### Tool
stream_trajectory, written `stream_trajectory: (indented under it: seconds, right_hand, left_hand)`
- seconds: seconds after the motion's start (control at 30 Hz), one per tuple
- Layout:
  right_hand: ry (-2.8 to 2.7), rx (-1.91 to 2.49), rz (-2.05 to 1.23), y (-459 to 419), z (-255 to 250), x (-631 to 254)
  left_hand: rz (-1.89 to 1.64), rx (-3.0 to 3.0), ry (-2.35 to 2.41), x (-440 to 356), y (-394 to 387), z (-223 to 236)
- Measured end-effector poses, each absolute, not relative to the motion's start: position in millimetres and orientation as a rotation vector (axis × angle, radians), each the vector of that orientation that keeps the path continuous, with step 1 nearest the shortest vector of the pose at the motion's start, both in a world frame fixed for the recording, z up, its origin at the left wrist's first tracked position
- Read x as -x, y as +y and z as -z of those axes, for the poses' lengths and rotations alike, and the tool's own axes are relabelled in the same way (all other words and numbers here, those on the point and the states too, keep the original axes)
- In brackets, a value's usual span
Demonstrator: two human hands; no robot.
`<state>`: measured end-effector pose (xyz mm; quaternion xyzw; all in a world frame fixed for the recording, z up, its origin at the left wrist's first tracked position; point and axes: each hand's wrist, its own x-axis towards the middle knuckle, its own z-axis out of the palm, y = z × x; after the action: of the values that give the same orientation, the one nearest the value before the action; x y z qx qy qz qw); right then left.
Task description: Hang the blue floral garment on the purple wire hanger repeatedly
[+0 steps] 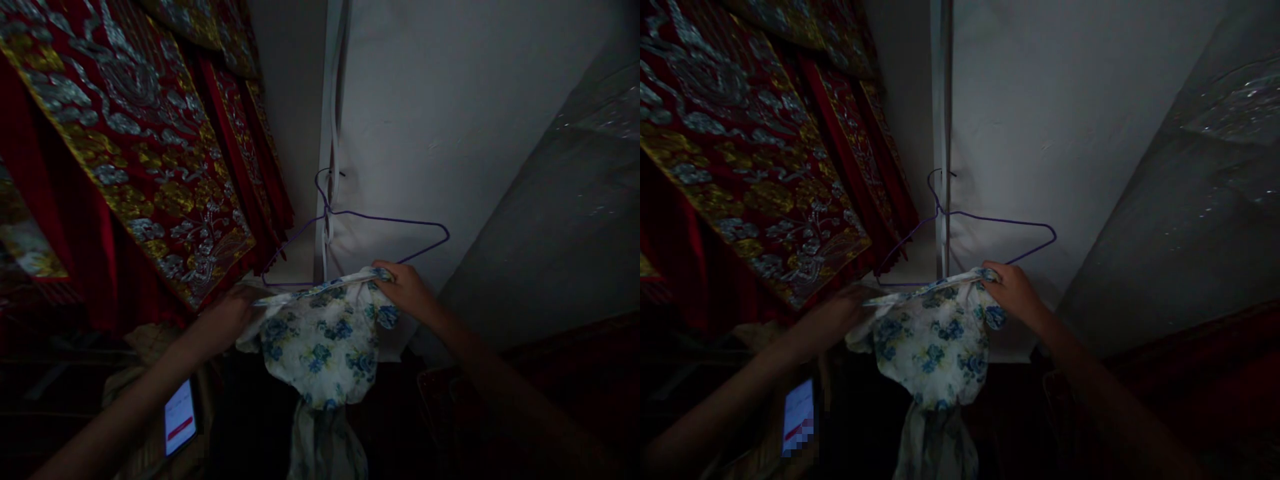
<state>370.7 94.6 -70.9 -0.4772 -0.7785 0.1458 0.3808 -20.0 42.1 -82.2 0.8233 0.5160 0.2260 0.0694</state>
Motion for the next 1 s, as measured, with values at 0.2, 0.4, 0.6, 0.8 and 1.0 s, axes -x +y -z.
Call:
stream_trajectory:
  seconds: [0.2,0.4,0.6,0.8,1.0]
  right_hand:
    - [-1.806,1.15,-0.536,87.7,77.6,-354.8]
    - [-1.795,1.032,-0.698,68.7,78.7,-332.2]
    - [-1.618,1.235,-0.386,67.7,60.3,-376.2]
    - [-1.535,1.259,-0.262,60.2,54.7,-406.3]
    - [-1.597,1.428,-0.218,47.5,39.7,-403.9]
  left_hand:
    - [-1.189,-2.518,1.445,10.4,67.5,45.4]
    - [-1.333,-2.398,1.311,-19.4,98.4,23.5]
    - [-1.288,-2.485,1.369,-20.1,123.4,18.3]
    - [-1.162,-2.604,1.387,-11.7,125.7,21.9]
    - [-1.2,-2.597,1.462,-9.9,128.6,24.8]
